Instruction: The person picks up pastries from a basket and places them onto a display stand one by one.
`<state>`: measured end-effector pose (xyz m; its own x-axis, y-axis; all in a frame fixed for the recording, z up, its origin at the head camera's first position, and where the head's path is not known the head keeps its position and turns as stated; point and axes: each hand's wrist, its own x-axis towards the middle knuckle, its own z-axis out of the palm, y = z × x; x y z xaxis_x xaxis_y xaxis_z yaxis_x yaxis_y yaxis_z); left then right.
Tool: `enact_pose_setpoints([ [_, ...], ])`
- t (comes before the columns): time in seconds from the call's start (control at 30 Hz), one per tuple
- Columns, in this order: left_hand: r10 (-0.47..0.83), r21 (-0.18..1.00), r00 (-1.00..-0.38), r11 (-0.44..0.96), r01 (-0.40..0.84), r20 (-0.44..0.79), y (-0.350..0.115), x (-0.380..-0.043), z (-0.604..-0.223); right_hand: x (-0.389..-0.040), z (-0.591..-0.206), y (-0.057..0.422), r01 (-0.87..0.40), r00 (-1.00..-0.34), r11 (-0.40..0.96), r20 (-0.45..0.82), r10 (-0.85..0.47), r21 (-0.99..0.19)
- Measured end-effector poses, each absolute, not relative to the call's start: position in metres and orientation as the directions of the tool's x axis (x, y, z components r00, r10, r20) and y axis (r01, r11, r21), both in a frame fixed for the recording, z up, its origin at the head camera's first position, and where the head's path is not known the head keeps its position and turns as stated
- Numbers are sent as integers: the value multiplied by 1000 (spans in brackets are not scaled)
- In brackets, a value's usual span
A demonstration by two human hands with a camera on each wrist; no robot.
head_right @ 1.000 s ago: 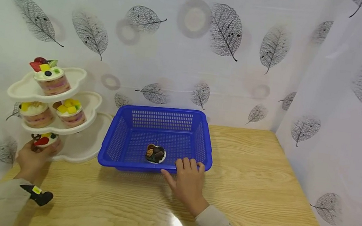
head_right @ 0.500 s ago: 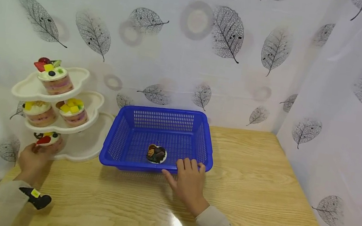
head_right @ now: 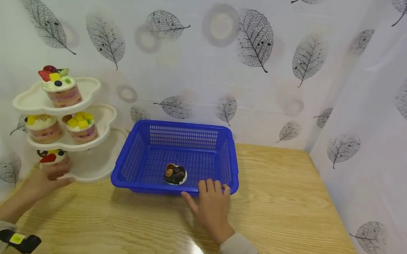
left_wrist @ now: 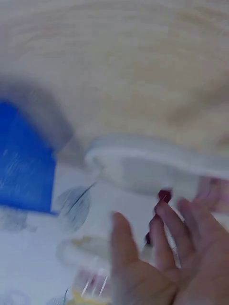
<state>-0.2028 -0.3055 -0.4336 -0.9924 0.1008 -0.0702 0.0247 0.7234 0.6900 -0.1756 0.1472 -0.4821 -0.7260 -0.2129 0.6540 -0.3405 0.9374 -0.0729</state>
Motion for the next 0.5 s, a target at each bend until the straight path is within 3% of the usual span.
enact_pose_setpoints([
  [0.13, 350, 767, -937, 605, 213, -16, -282, -204, -413, -175, -481, 148, -332, -729, 940, 652, -206, -75],
  [0.23, 461, 815, -887, 516, 263, -6, -256, -208, -403, -176, -482, 148, -335, -725, 939, 657, -204, -78],
  [0.5, 583, 834, -807, 399, 381, 90, -183, -237, -403, -177, -484, 148, -346, -711, 936, 671, -211, -72],
])
